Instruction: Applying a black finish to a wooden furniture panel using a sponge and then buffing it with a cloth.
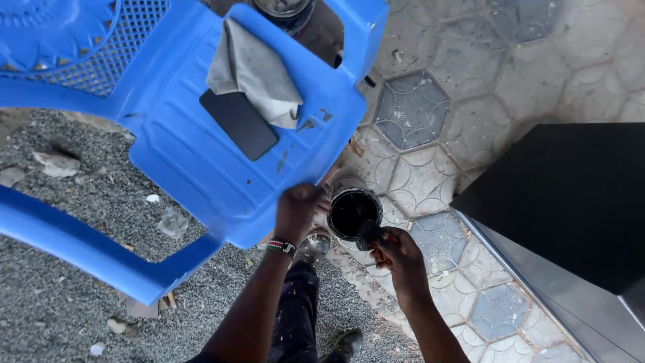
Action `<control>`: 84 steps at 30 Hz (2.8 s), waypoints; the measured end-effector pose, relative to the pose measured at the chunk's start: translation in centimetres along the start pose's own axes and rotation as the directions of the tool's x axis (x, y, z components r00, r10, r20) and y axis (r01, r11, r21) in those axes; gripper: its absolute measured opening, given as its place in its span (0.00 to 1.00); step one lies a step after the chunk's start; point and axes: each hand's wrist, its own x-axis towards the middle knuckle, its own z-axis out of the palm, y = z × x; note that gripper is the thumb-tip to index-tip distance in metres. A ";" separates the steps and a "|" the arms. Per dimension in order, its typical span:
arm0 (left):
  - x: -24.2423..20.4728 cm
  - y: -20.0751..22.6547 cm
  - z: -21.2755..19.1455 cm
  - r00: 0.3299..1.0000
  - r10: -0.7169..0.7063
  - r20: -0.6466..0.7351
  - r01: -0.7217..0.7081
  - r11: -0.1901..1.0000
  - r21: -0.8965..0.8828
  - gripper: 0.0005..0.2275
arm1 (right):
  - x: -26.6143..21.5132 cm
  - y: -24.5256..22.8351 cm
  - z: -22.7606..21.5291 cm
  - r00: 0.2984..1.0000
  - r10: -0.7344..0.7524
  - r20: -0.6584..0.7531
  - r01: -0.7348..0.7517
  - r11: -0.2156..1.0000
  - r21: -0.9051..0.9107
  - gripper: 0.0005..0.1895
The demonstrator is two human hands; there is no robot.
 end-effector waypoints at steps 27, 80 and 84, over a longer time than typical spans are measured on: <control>-8.8 -10.9 4.8 0.794 0.437 -0.423 -0.548 0.815 -0.188 0.09 | -0.1 17.8 -12.0 0.964 0.234 -0.127 -0.076 0.701 0.709 0.12; -58.3 -9.5 29.6 0.631 -0.011 0.776 -0.729 0.335 0.597 0.43 | -56.3 12.6 -38.0 0.763 -0.522 -0.380 0.522 0.845 -0.112 0.21; -57.1 -5.7 30.4 0.500 -0.317 0.806 -0.623 0.516 0.589 0.64 | -60.7 10.4 -34.2 0.877 -0.337 -0.343 0.463 0.783 0.415 0.20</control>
